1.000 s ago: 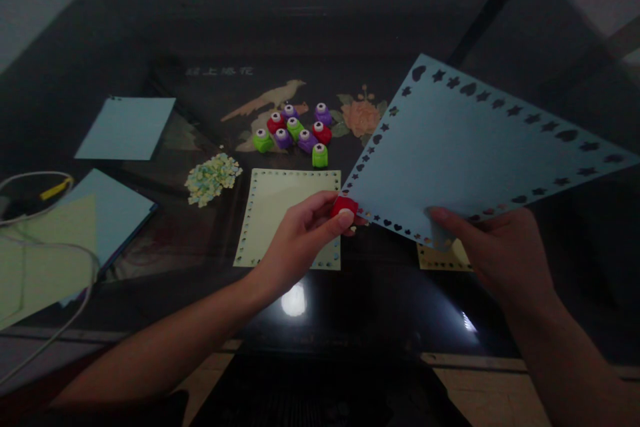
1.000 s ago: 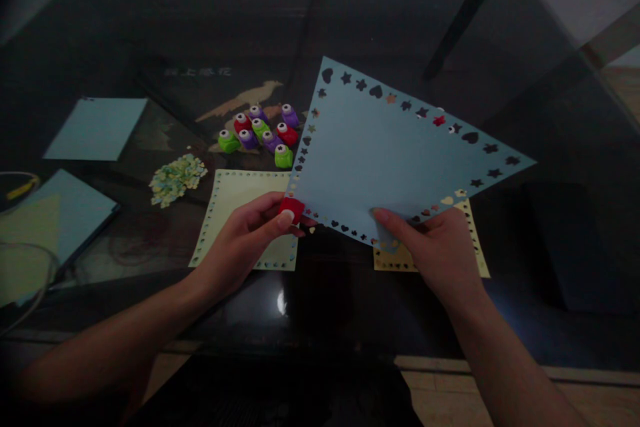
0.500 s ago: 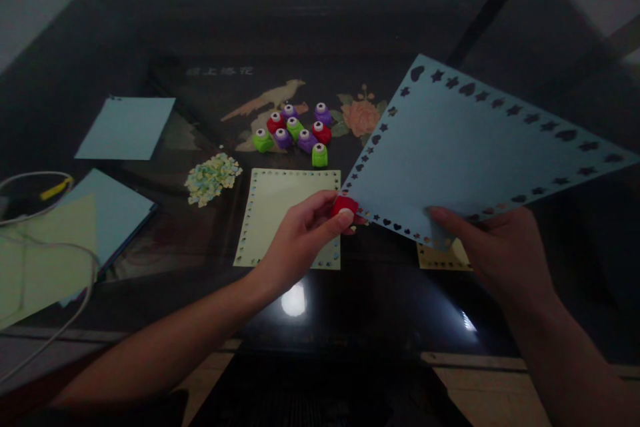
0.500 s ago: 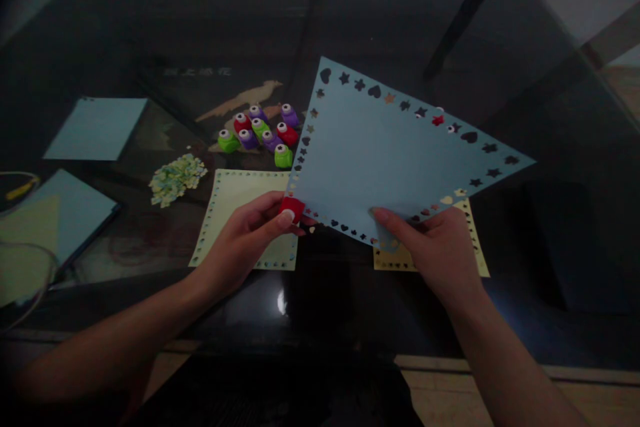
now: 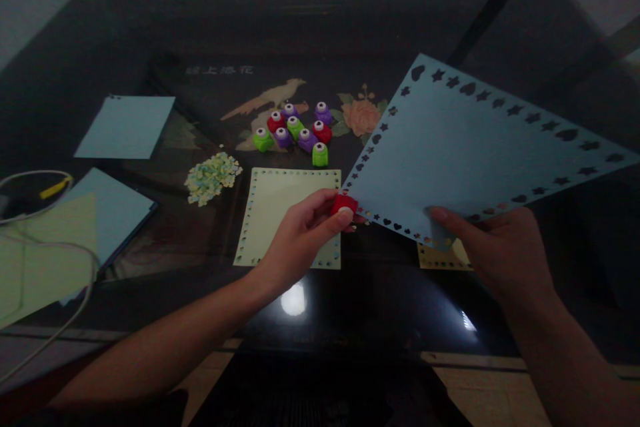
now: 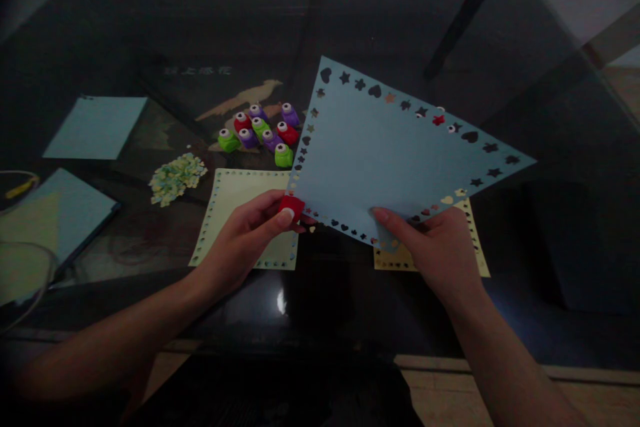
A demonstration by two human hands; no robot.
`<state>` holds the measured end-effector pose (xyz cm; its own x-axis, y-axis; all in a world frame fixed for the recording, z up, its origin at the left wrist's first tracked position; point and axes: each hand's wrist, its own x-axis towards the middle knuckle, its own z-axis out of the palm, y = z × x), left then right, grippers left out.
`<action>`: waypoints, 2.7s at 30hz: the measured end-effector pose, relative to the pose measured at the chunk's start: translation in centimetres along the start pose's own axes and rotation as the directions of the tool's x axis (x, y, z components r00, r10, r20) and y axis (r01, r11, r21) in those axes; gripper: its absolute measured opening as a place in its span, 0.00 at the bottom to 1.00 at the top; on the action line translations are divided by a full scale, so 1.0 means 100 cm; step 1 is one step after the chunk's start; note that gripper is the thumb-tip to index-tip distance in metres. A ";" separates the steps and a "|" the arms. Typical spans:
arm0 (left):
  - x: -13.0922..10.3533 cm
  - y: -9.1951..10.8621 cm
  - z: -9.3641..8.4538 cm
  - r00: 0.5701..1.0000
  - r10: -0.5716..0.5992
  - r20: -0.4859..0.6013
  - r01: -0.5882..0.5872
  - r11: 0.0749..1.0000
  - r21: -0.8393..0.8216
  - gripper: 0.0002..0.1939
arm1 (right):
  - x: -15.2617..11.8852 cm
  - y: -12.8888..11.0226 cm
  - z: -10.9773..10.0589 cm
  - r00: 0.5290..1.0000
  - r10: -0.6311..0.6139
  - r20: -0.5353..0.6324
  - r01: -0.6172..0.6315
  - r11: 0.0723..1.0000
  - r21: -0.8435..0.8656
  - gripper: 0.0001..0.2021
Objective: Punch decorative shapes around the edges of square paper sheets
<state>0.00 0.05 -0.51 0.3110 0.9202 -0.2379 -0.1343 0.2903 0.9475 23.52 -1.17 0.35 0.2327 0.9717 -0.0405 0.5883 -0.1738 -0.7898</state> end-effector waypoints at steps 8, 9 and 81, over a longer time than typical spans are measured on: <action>0.001 0.000 0.000 1.000 -0.015 -0.005 0.015 1.000 -0.014 0.12 | 0.000 0.002 0.000 1.000 0.023 -0.013 -0.023 0.999 -0.029 0.14; 0.001 0.000 0.000 1.000 -0.014 0.000 0.014 1.000 -0.012 0.12 | 0.001 0.002 0.000 1.000 0.025 -0.019 -0.025 0.999 -0.031 0.13; 0.002 -0.002 -0.001 1.000 0.000 0.013 0.001 0.997 -0.075 0.11 | 0.002 -0.001 0.001 0.995 -0.102 -0.011 0.102 0.995 0.021 0.07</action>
<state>0.00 0.16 -0.80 0.3236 0.9165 -0.2350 -0.2041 0.3102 0.9285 23.44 -0.92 0.30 0.1796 0.9826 0.0469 0.5924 -0.0700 -0.8026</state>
